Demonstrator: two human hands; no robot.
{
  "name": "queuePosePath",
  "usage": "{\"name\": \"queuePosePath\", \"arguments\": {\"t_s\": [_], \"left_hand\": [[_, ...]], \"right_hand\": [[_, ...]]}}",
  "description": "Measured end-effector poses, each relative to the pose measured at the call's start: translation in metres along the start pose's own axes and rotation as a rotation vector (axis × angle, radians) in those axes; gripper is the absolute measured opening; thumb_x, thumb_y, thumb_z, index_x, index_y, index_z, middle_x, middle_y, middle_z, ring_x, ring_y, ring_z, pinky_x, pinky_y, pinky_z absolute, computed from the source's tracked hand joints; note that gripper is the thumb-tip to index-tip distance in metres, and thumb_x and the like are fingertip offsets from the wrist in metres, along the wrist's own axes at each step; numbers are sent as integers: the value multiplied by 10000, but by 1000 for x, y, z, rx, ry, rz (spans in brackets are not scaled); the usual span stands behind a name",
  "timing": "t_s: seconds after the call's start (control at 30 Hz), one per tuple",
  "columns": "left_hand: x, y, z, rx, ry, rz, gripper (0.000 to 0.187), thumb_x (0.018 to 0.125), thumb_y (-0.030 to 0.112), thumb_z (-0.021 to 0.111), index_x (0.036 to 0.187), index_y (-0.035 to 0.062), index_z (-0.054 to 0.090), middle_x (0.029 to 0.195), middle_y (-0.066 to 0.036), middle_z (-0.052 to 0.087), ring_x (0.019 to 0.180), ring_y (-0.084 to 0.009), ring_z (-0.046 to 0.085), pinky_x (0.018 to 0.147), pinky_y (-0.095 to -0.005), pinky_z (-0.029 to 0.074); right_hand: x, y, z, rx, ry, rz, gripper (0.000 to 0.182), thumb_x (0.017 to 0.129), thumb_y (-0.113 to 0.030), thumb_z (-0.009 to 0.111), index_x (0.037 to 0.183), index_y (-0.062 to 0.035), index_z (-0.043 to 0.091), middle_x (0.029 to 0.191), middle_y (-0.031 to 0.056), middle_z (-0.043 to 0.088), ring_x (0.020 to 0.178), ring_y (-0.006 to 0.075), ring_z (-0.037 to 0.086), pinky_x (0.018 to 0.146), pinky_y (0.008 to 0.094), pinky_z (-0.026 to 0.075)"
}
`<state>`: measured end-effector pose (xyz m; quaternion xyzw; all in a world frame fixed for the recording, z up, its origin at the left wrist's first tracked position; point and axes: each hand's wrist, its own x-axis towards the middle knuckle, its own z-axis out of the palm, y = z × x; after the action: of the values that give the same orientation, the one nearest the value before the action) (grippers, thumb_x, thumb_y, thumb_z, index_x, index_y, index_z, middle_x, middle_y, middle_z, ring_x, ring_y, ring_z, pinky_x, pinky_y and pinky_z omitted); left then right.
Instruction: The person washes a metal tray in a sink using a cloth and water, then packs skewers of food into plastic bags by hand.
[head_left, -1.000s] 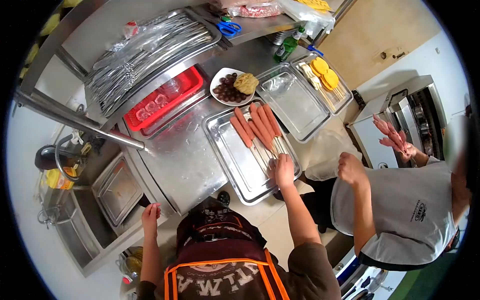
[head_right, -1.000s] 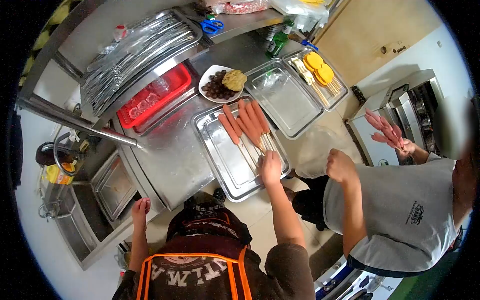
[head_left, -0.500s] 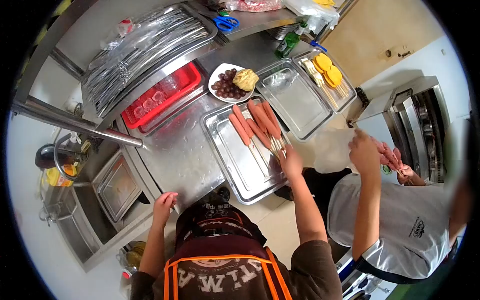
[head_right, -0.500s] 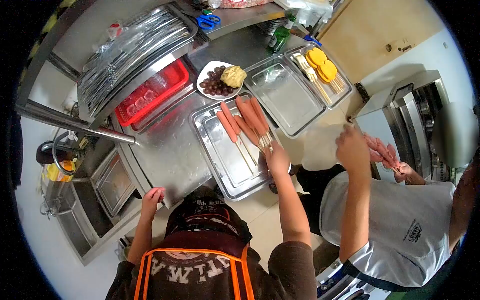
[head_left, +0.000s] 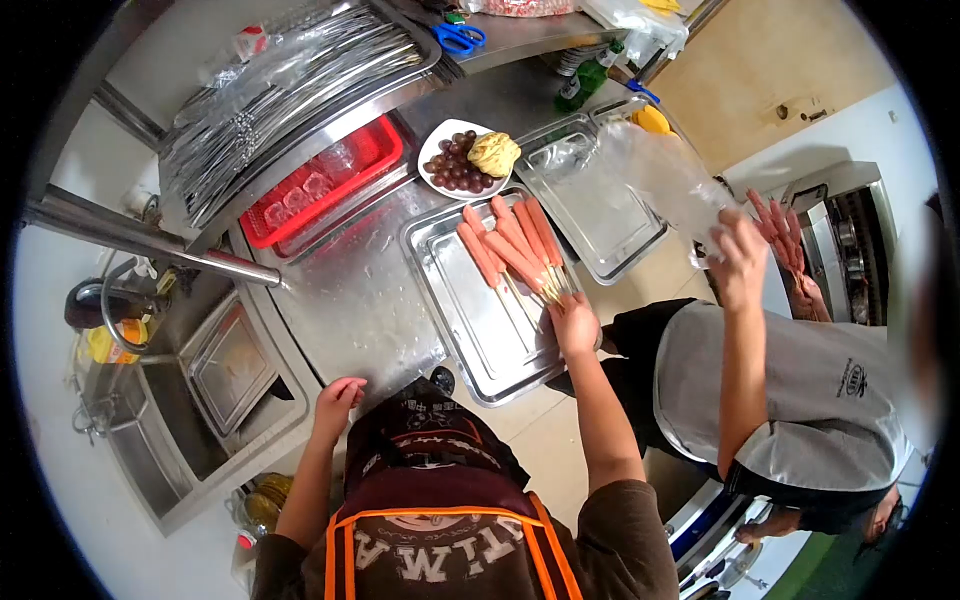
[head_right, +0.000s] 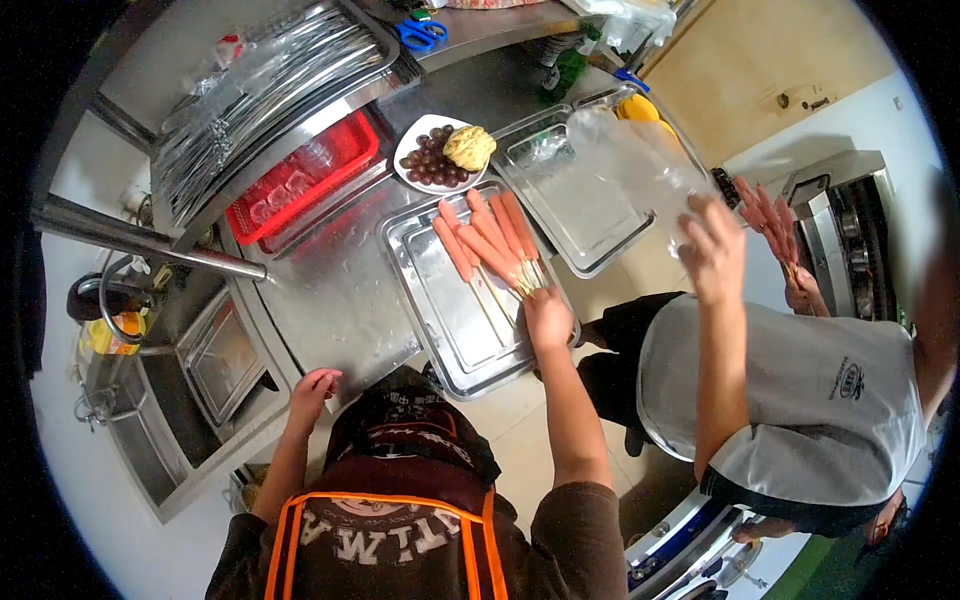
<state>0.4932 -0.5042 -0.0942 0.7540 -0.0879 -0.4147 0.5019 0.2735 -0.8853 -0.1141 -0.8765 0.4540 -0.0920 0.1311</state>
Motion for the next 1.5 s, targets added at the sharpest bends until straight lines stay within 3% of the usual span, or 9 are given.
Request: {"name": "queuePosePath", "arguments": {"t_s": [0.27,0.43,0.53,0.6,1.0,1.13,1.17,1.4,1.5], "left_hand": [[0,-2,2,-24,-31,-2,194,899,139,481,959,27,628,763,-16,582,673,-84,515,621,-215,430],[2,-4,7,-40,-37,5,197,898,139,480,961,26,628,768,-18,584,680,-85,520,630,-214,435],[4,-7,9,-28,-34,10,198,898,141,479,962,28,629,771,-20,587,688,-86,527,636,-216,439],[5,-9,11,-22,-40,17,199,899,141,478,962,31,630,774,-21,590,691,-86,530,638,-218,441],[6,-8,20,-40,-90,-27,165,891,112,503,982,44,623,784,-11,596,704,-79,535,657,-213,450],[3,-5,20,-20,-101,-93,171,898,126,500,994,49,619,782,-7,590,707,-77,528,654,-206,445],[4,-1,21,-1,-102,-125,173,900,129,499,998,50,617,780,-6,588,706,-77,525,651,-204,444],[15,5,35,-44,-186,-71,182,905,135,489,1000,43,614,808,-16,583,735,-87,526,677,-216,439],[20,7,44,-44,-256,-27,182,904,133,489,999,40,613,825,-23,585,747,-93,529,687,-221,438]], "right_hand": [[7,4,14,-161,21,-136,141,775,-200,562,805,-64,538,833,118,559,577,315,591,500,420,484],[8,-11,-5,-162,-2,-150,158,771,-212,558,774,-54,550,777,137,597,605,325,603,537,439,489],[2,-20,-17,-23,-146,-7,165,765,-210,580,834,-60,563,725,159,607,658,360,592,589,456,475],[1,-22,-15,203,20,-28,149,810,-231,571,856,-90,573,676,179,603,645,377,584,574,472,453],[18,-42,20,177,14,-1,179,776,-160,601,936,-82,580,784,159,603,775,353,576,649,456,445],[12,-40,24,250,169,-186,415,722,-200,663,1079,-30,537,1008,194,545,918,373,523,782,438,426],[9,-36,26,172,192,-232,635,689,-293,707,1211,-29,459,1132,222,475,1028,390,465,878,469,375],[9,-38,17,81,111,31,966,592,-465,759,1351,-82,299,1184,236,436,1098,387,420,907,493,334],[11,-50,18,118,42,42,965,598,-494,746,1357,-105,293,1177,219,438,1095,382,417,899,519,311]]}}
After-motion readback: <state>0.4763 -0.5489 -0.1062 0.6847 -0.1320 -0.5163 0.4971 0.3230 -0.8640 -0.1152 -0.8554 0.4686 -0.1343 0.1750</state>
